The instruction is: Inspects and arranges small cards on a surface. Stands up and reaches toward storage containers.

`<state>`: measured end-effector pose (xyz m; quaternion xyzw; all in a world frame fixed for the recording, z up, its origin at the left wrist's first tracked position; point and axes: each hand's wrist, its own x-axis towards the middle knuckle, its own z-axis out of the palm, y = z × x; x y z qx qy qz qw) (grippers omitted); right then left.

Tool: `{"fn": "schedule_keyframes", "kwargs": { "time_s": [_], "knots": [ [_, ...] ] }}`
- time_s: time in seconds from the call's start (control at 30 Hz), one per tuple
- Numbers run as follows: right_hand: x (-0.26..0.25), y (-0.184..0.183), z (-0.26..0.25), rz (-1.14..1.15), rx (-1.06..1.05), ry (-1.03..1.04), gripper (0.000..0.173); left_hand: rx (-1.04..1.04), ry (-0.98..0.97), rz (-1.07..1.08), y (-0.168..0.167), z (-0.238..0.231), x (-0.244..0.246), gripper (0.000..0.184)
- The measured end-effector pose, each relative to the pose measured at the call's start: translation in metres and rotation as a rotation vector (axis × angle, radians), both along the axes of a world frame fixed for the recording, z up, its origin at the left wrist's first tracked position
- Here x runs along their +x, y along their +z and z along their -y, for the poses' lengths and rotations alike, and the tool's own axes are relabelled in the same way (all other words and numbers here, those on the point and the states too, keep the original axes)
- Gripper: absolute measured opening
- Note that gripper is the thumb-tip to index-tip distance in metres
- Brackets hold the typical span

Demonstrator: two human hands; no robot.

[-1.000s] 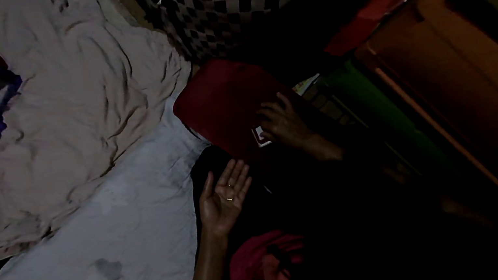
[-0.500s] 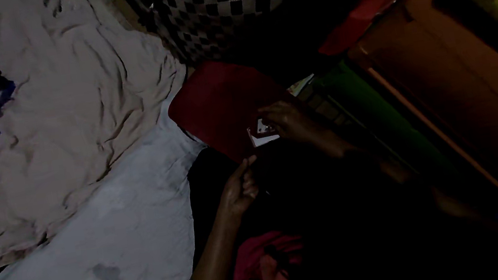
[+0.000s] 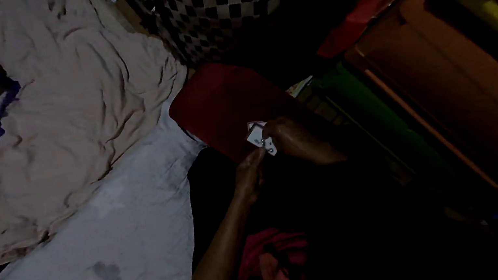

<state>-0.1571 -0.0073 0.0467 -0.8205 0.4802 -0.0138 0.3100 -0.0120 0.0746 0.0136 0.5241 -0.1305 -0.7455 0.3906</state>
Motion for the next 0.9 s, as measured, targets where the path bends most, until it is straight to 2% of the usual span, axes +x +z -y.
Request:
{"fn": "schedule_keyframes", "kwargs": {
  "time_s": [0.07,0.13,0.37,0.47,0.7,0.9],
  "knots": [
    [0.008,0.000,-0.012,0.031,0.100,-0.094,0.020,-0.048,-0.018,0.147,0.005,-0.003,-0.001,0.019],
    [0.013,-0.001,-0.021,0.062,0.087,-0.143,0.022,-0.064,-0.034,0.195,0.008,-0.005,0.003,0.020],
    [0.004,0.017,-0.041,0.207,-0.031,-0.091,0.022,-0.144,-0.107,-0.063,0.008,-0.019,0.029,0.020],
    [-0.001,0.021,-0.048,0.239,-0.071,-0.067,0.022,-0.146,-0.118,-0.111,0.011,-0.022,0.032,0.020],
    [-0.008,0.008,-0.059,0.256,-0.413,-0.037,0.018,-0.162,-0.105,-0.096,0.022,-0.028,0.026,0.019],
    [-0.002,0.021,-0.061,0.127,-0.412,-0.018,0.013,-0.188,-0.102,-0.071,0.023,-0.035,0.022,0.016]
  ]
}}
